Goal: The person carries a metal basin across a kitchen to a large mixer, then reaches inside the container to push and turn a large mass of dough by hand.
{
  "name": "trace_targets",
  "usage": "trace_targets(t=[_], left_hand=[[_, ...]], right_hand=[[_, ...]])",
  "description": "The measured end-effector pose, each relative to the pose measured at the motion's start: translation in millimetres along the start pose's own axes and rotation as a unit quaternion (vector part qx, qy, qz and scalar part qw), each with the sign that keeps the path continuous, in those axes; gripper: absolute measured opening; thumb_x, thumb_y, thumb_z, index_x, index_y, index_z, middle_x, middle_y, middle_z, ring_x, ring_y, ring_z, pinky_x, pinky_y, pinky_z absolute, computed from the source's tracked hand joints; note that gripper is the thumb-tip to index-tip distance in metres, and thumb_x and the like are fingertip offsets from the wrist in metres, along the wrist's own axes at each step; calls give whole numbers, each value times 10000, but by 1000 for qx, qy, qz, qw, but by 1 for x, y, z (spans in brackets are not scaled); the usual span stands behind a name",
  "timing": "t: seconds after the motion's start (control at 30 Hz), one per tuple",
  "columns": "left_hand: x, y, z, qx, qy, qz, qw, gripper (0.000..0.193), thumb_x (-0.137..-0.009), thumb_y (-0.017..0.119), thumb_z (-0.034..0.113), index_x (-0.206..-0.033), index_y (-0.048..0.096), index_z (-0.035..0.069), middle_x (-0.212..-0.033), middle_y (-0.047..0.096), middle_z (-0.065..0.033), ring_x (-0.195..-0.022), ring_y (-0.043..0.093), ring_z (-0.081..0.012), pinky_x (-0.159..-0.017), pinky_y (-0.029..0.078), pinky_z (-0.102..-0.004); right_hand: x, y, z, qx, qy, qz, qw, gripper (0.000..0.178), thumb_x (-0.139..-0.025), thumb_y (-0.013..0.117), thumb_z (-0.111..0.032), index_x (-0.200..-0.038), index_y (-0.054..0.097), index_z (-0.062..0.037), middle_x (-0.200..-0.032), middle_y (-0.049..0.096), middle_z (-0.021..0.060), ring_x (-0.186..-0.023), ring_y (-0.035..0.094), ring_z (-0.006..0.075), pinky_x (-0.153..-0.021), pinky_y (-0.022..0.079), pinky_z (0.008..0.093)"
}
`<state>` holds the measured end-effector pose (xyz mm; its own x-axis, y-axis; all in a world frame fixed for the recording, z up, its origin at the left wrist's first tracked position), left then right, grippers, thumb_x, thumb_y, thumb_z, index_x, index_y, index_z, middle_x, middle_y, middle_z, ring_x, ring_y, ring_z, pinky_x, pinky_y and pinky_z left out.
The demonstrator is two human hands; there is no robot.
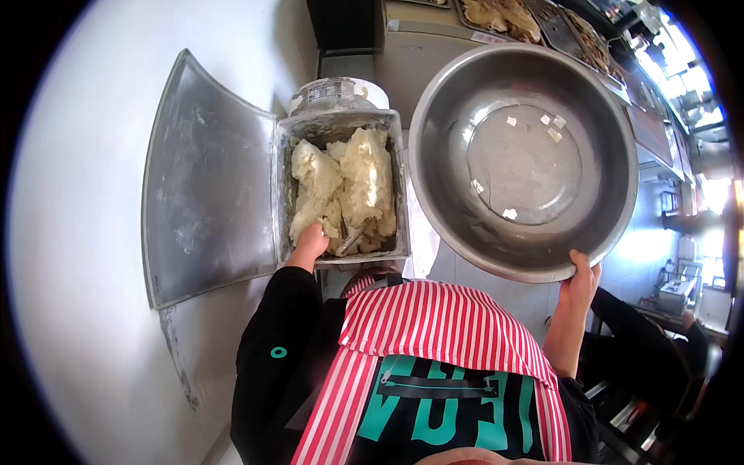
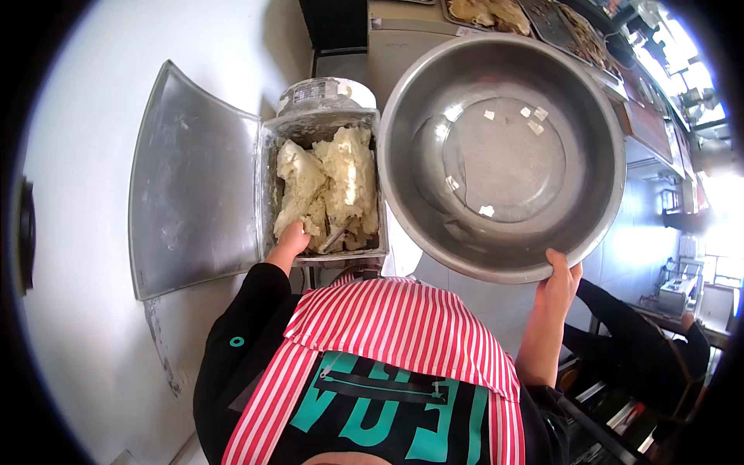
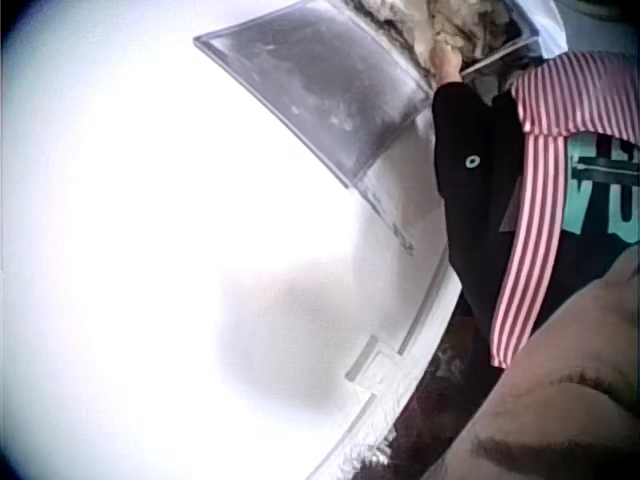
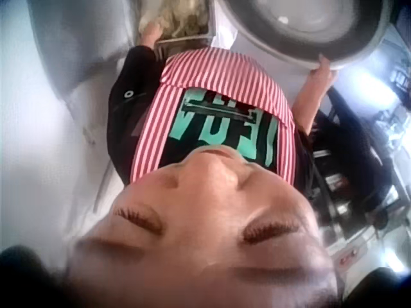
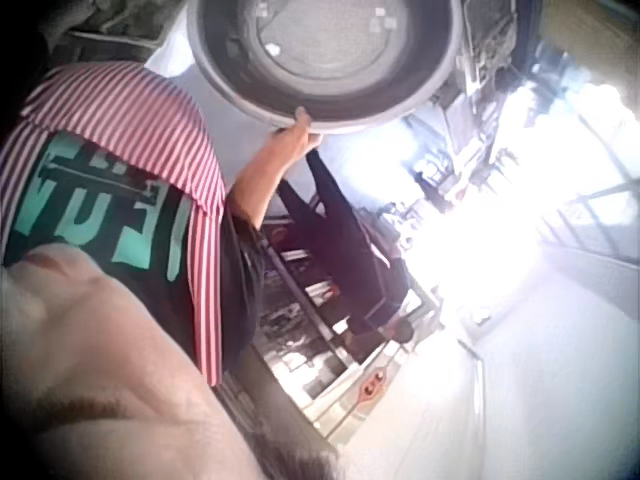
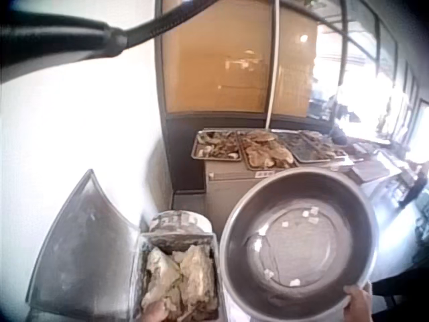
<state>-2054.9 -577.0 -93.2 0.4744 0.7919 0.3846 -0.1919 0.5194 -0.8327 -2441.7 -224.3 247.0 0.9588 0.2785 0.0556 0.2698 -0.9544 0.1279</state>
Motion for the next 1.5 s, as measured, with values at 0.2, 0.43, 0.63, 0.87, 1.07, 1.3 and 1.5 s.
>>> trace_targets(t=[0.2, 0.43, 0.63, 0.87, 1.07, 1.3, 1.5], left_hand=[[14, -23, 8, 133, -50, 53, 988, 652, -759, 620, 304, -1310, 386, 47, -1137, 545, -230, -1041, 528, -359, -873, 428, -393], [16, -33, -11, 218, -77, 166, 959, 756, -759, 636, 400, -1350, 321, 51, -1201, 510, -239, -1099, 499, -365, -912, 400, -395], [20, -42, 6, 186, -122, 84, 971, 839, -750, 667, 354, -1411, 196, 141, -1238, 495, -211, -1126, 487, -353, -922, 393, -383], [18, -41, 23, 205, -61, 104, 971, 891, -733, 684, 313, -1422, 141, 152, -1278, 462, -186, -1121, 490, -348, -918, 401, -386], [17, -36, -1, 229, -60, 141, 961, 939, -693, 710, 278, -1419, 137, 117, -1297, 433, -187, -1151, 462, -341, -929, 398, -388], [19, -31, -30, 209, -134, 123, 961, 869, -667, 699, 220, -1383, 227, 80, -1229, 469, -218, -1096, 494, -350, -920, 400, -392], [27, -49, -27, 162, -171, 170, 957, 760, -689, 639, 223, -1355, 294, 99, -1275, 400, -223, -1111, 455, -379, -923, 395, -400]], right_hand=[[-23, 8, -3, 20, 26, -27, 999, 379, -709, 540, 30, -1084, 498, 66, -963, 556, 103, -882, 541, 197, -811, 424, 303], [-24, 10, -7, 24, 48, -25, 998, 382, -710, 542, 31, -1087, 494, 67, -965, 554, 111, -891, 540, 202, -813, 427, 306], [-22, 2, -8, 38, 57, -1, 998, 435, -715, 543, 34, -1142, 473, 70, -1021, 554, 120, -937, 538, 212, -841, 423, 309], [-21, 6, -9, 35, 57, -23, 997, 443, -723, 545, 32, -1157, 463, 68, -1046, 551, 123, -962, 535, 221, -863, 421, 324], [-17, 1, -7, 25, 60, -7, 998, 459, -720, 555, 30, -1165, 446, 67, -1068, 542, 126, -978, 528, 222, -867, 421, 328], [-21, 1, -5, 34, 56, -14, 998, 454, -714, 556, 30, -1156, 457, 59, -1058, 546, 117, -967, 528, 216, -860, 419, 320], [-25, 2, -4, 42, 61, -37, 997, 443, -715, 551, 32, -1149, 466, 54, -1046, 549, 115, -958, 530, 211, -854, 421, 317]])
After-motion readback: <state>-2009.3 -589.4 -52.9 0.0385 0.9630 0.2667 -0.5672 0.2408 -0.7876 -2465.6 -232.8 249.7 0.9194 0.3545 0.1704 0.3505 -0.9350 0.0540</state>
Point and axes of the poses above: each hand's wrist, its own x-axis away from the middle knuckle, its own y-axis out of the palm, z = x × y, the point moved 9 cm from there along -x, towards the middle knuckle
